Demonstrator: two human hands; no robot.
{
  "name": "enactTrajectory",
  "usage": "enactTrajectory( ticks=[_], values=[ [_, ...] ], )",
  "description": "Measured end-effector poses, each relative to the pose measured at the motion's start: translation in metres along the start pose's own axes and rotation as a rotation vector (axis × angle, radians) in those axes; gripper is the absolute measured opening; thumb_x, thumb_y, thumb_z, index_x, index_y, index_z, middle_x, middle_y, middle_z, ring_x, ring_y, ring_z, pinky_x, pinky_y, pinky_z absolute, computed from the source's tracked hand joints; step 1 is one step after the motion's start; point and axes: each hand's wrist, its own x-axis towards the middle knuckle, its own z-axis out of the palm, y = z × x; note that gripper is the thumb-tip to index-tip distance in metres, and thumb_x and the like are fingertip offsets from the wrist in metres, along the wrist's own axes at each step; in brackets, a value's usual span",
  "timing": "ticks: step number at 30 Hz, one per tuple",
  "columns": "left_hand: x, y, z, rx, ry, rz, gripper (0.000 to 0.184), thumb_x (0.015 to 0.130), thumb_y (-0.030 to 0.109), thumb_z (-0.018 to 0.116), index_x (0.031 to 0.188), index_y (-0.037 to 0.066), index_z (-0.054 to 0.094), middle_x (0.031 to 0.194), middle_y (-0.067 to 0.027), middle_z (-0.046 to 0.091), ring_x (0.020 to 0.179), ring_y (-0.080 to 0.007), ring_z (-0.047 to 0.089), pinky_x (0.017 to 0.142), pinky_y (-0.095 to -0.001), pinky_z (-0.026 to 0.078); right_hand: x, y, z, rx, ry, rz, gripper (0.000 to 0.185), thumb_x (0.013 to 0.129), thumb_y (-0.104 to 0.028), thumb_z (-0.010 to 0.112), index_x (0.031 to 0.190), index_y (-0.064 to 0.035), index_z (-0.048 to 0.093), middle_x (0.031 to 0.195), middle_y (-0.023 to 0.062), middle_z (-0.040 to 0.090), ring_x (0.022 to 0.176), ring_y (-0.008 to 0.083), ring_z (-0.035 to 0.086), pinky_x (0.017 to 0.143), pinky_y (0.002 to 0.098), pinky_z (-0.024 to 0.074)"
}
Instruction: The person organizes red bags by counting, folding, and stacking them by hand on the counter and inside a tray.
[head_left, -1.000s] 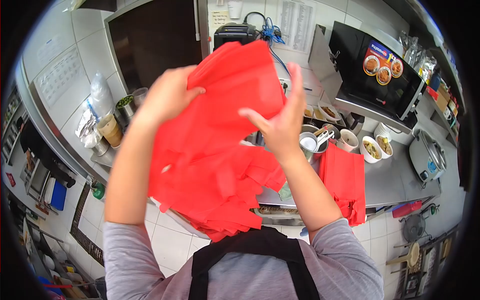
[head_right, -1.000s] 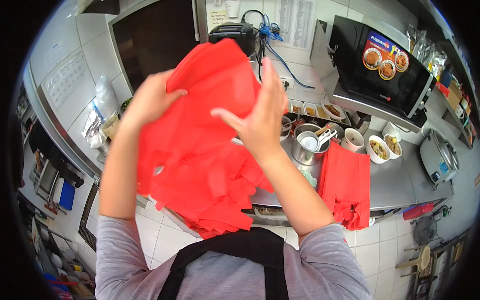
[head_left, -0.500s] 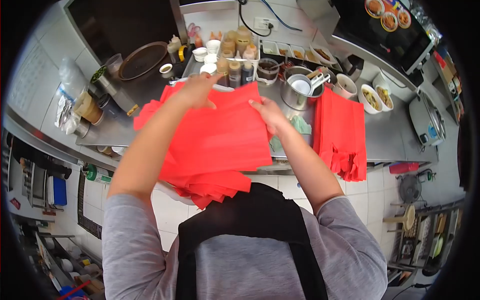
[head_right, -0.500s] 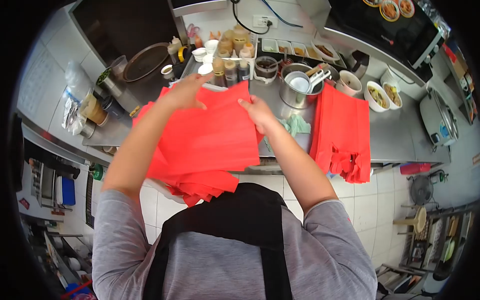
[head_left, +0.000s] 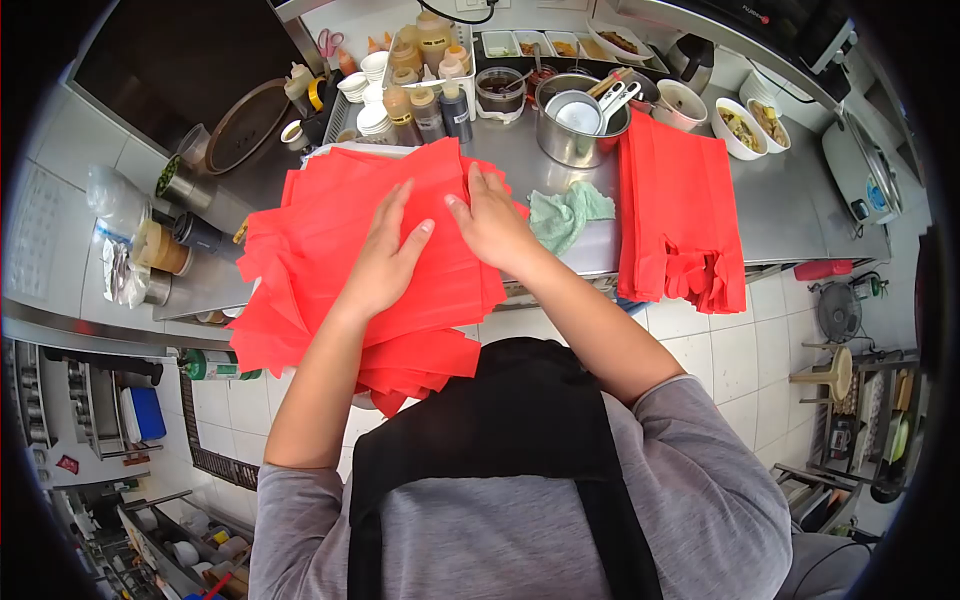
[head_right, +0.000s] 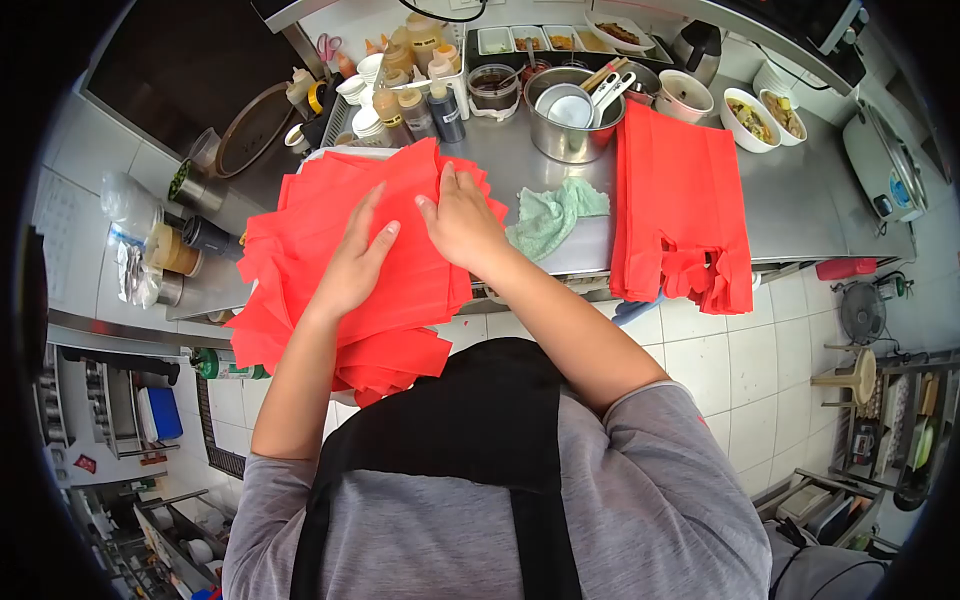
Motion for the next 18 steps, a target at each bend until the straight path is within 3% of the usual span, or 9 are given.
enactTrajectory(
  ticks=[3, 5, 9, 13, 14, 18],
  values=[
    [0.003, -0.004, 0.0, -0.016, -0.052, -0.063, 0.062, 0.1, 0.034, 0.046, 0.149, 0.004, 0.024, 0.154, -0.0209, 0.02, 0.145, -0.0312, 0.016, 0.117, -0.0379, 0.016, 0.011, -0.003, 0.001, 0.003, -0.038, 0.02, 0.063, 0.096, -0.027, 0.047, 0.139, 0.0144, 0.027, 0.128, 0.0294, 0.045, 0.112, 0.0423, 0.053, 0.096, 0.0451, 0.0437],
    [-0.005, -0.001, 0.008, 0.0, -0.144, -0.084, 0.068, 0.097, 0.039, 0.05, 0.149, 0.005, 0.024, 0.154, -0.0252, 0.016, 0.145, -0.0368, 0.012, 0.117, -0.0428, 0.015, 0.018, -0.003, 0.001, -0.018, -0.069, 0.0, 0.062, 0.096, -0.026, 0.047, 0.139, 0.0145, 0.027, 0.127, 0.0296, 0.045, 0.109, 0.0426, 0.055, 0.094, 0.0457, 0.0452],
    [-0.021, 0.019, 0.009, 0.091, -0.231, 0.045, 0.073, 0.094, 0.042, 0.055, 0.15, 0.008, 0.022, 0.155, -0.0256, 0.012, 0.145, -0.0399, 0.008, 0.116, -0.0458, 0.014, 0.047, 0.013, 0.0, -0.056, -0.014, -0.039, 0.048, 0.095, -0.021, 0.046, 0.137, 0.002, 0.041, 0.122, 0.028, 0.049, 0.104, 0.0411, 0.057, 0.09, 0.0459, 0.0471],
    [0.068, -0.024, -0.009, 0.181, 0.221, 0.205, 0.036, 0.096, 0.016, 0.05, 0.129, 0.001, 0.052, 0.139, -0.0237, 0.043, 0.129, -0.0363, 0.042, 0.107, -0.0395, 0.035, 0.062, 0.018, -0.012, 0.029, -0.061, -0.08, 0.041, 0.094, -0.02, 0.048, 0.133, -0.0082, 0.051, 0.117, 0.0261, 0.054, 0.104, 0.0404, 0.057, 0.09, 0.0444, 0.047],
    [0.088, -0.036, -0.013, 0.201, 0.28, 0.205, 0.03, 0.096, 0.011, 0.048, 0.122, -0.001, 0.057, 0.133, -0.0223, 0.05, 0.124, -0.0344, 0.049, 0.104, -0.038, 0.039, 0.063, 0.017, -0.014, 0.021, -0.082, -0.078, 0.043, 0.094, -0.019, 0.05, 0.134, -0.0044, 0.049, 0.113, 0.0267, 0.056, 0.103, 0.0409, 0.057, 0.09, 0.0437, 0.0465],
    [0.132, -0.068, -0.021, 0.247, 0.195, 0.082, 0.028, 0.094, 0.008, 0.047, 0.118, 0.0, 0.06, 0.126, -0.0212, 0.056, 0.119, -0.0326, 0.053, 0.101, -0.0383, 0.041, 0.055, 0.021, -0.004, 0.1, 0.057, -0.063, 0.043, 0.091, -0.015, 0.053, 0.132, -0.0017, 0.05, 0.11, 0.0269, 0.057, 0.102, 0.0408, 0.058, 0.09, 0.0447, 0.0461]
  ],
)
